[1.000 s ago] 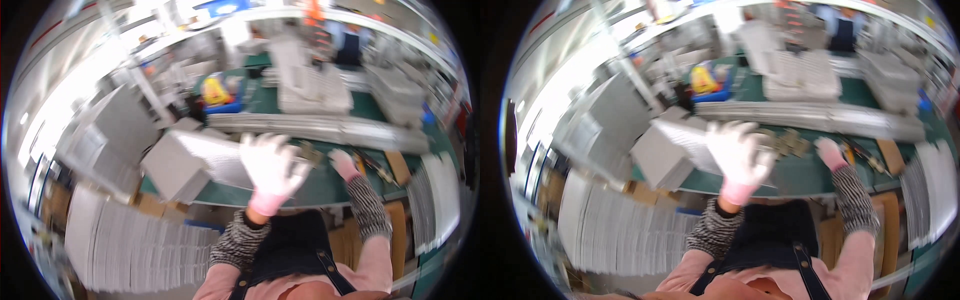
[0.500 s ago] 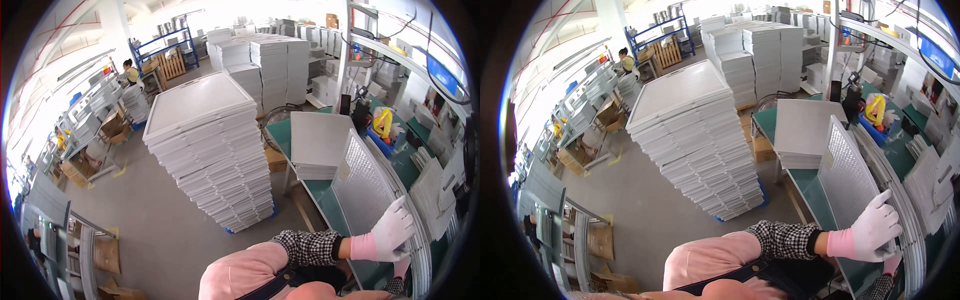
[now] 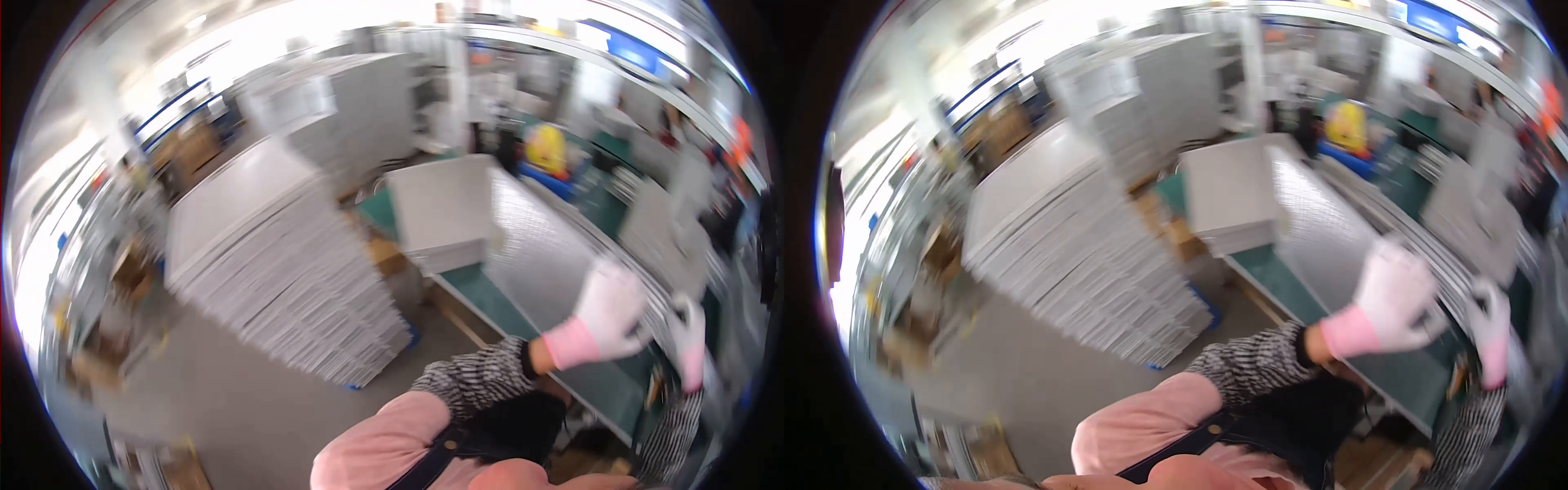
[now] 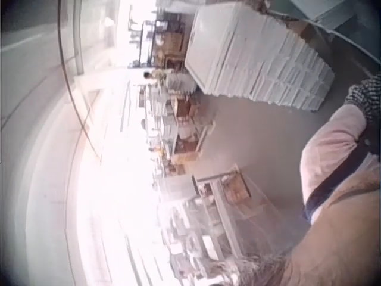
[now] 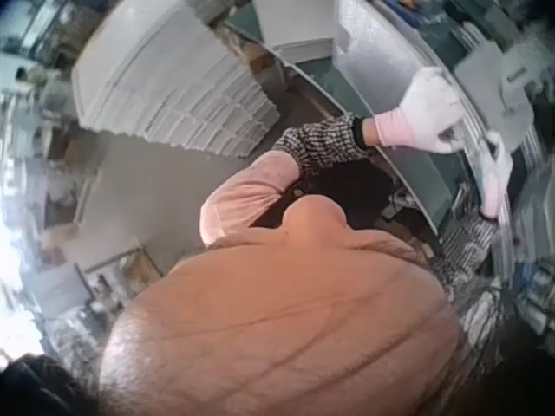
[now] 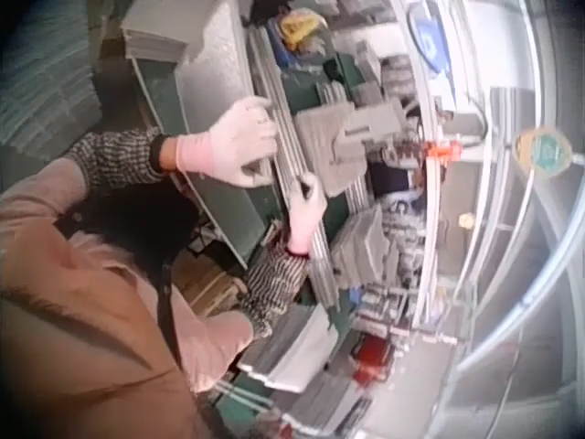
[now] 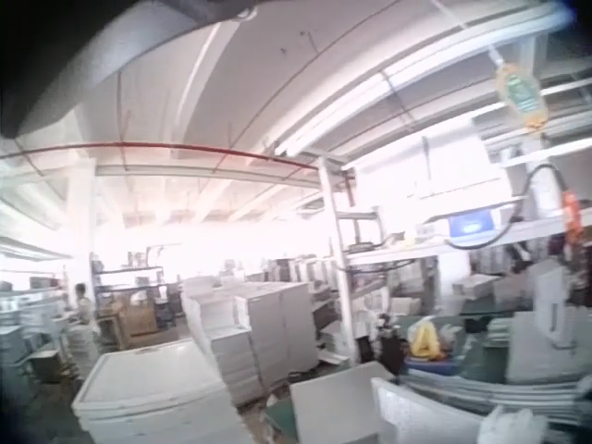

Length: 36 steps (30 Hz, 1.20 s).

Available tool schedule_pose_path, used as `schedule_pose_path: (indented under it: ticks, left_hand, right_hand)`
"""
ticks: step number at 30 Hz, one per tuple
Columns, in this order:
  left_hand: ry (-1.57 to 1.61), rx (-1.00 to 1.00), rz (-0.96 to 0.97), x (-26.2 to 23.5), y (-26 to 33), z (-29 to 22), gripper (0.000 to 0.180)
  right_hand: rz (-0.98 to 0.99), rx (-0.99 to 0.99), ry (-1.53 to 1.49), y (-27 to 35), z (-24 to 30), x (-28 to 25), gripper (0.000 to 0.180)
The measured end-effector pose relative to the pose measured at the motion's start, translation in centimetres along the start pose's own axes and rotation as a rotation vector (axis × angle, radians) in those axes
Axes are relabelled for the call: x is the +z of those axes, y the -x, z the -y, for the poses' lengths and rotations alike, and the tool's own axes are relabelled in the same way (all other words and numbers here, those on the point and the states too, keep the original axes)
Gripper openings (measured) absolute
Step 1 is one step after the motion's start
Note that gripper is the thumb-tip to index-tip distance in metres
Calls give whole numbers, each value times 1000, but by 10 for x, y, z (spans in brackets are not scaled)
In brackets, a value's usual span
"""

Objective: Assembling metal mesh filters by attaching frames and securing them with screws using a power screwdriver.

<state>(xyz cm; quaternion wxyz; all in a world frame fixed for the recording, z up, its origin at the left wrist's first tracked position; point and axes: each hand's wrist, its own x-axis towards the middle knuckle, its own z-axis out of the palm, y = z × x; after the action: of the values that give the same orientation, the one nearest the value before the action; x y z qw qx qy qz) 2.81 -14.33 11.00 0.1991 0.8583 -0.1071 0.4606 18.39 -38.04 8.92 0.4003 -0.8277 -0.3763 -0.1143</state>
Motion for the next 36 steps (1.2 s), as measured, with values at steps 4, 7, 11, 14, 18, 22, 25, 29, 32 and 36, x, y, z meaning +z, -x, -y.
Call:
schedule_pose_path:
  ticks: [4, 7, 11, 14, 18, 22, 25, 29, 32, 36]
  left_hand:
    - [-68, 27, -97, 9, 5, 30, 37]
    - [-10, 104, -154, 21, 2, 26, 37]
    - [25, 137, -146, 25, 5, 16, 39]
    - [0, 121, -93, 19, 9, 15, 39]
    - [20, 127, -112, 13, 7, 18, 36]
    - [2, 168, -172, 21, 2, 19, 38]
    - [-36, 186, -184, 25, -1, 20, 39]
    - [-95, 180, -187, 34, -1, 27, 40]
    - [-110, 160, -189, 33, 0, 26, 38]
    - [-91, 165, -199, 34, -3, 16, 36]
  right_hand:
    - [290, -440, 171, -43, 138, 2, 17]
    - [324, -586, 310, -43, 155, -4, 17]
    - [325, -595, 467, -29, 154, -8, 20]
    - [318, -573, 443, -27, 158, -5, 20]
    - [361, -626, 496, -30, 161, 0, 18]
    - [338, -680, 556, -31, 155, -2, 15]
    - [309, -721, 551, -31, 148, -4, 15]
    - [413, -484, 499, -15, 150, -30, 35]
    - [237, -251, 240, 18, 85, -55, 51]
    - [210, 715, 781, 130, -95, -62, 46]
